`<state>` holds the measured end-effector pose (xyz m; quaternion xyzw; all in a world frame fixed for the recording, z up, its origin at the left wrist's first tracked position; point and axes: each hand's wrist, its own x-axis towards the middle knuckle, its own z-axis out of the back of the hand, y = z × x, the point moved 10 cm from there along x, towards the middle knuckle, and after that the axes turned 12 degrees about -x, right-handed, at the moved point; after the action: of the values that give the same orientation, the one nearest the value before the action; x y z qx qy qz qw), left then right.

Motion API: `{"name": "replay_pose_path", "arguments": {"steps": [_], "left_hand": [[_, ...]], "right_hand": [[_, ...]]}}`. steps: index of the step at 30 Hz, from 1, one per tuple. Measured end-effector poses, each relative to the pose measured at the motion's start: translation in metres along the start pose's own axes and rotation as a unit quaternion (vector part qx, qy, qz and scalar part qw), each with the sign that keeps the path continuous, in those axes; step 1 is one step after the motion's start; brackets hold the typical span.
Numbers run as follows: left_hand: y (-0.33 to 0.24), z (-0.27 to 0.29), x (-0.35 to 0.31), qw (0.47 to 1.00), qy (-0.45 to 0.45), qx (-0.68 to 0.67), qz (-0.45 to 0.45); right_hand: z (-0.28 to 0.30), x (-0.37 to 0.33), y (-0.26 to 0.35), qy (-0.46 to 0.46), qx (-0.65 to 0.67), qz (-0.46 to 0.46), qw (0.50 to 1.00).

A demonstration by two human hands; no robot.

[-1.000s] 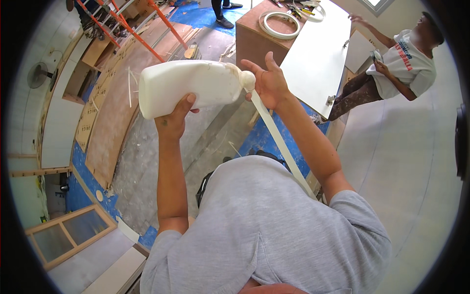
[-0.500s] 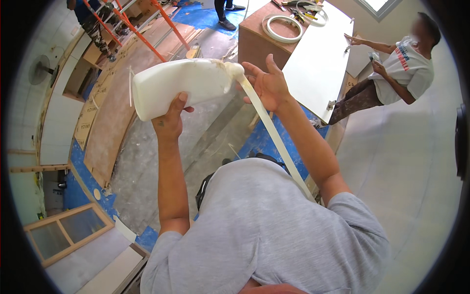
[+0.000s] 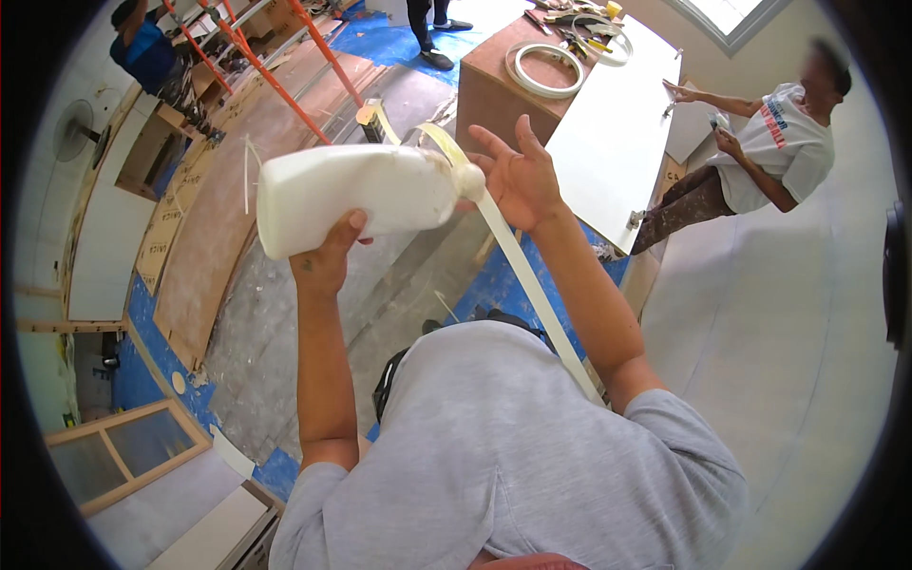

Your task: The person applies adhesive from a large bottle onto a long strip of white trim, spreading the glue with a small piece of scrap material.

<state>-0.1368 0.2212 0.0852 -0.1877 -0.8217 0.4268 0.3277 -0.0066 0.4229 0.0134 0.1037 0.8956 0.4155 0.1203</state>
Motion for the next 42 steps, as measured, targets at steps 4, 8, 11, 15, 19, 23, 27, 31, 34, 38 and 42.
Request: {"name": "replay_pose_path", "arguments": {"steps": [4, 8, 11, 15, 19, 23, 27, 31, 34, 38, 42], "left_hand": [[0.005, 0.014, 0.011, 1.000, -0.015, 0.016, -0.021], [0.006, 0.001, 0.010, 0.999, 0.023, -0.011, -0.019], [0.018, 0.014, 0.018, 1.000, -0.021, 0.020, -0.011], [0.015, 0.005, 0.020, 1.000, 0.003, 0.021, -0.015], [0.016, 0.002, 0.023, 1.000, -0.009, 0.001, -0.012], [0.020, -0.004, 0.023, 1.000, 0.011, -0.001, 0.004], [0.020, -0.019, 0.019, 0.999, 0.046, -0.021, -0.002], [0.023, -0.013, 0.020, 1.000, 0.006, -0.003, 0.016], [0.019, -0.022, 0.020, 0.999, 0.042, -0.020, 0.010], [0.020, -0.015, 0.021, 1.000, -0.008, 0.016, 0.006], [0.022, -0.023, 0.018, 0.999, 0.023, 0.010, 0.025]], "right_hand": [[-0.001, 0.002, 0.005, 0.006, 0.033, 0.016, 0.999], [0.007, 0.005, 0.006, 0.009, 0.064, 0.020, 0.998], [0.010, 0.004, 0.006, -0.009, 0.117, 0.015, 0.993], [0.012, 0.006, 0.011, 0.000, 0.133, 0.019, 0.991], [0.013, 0.008, 0.017, 0.005, 0.134, 0.034, 0.990], [0.014, 0.011, 0.019, 0.018, 0.068, 0.039, 0.997], [0.020, 0.010, 0.022, 0.009, 0.133, 0.039, 0.990], [0.020, 0.008, 0.020, 0.041, 0.183, 0.038, 0.981], [0.026, 0.007, 0.019, 0.012, 0.202, 0.042, 0.978], [0.015, 0.006, 0.024, 0.032, 0.181, 0.051, 0.982], [0.026, 0.010, 0.020, 0.025, 0.210, 0.044, 0.976]]}}
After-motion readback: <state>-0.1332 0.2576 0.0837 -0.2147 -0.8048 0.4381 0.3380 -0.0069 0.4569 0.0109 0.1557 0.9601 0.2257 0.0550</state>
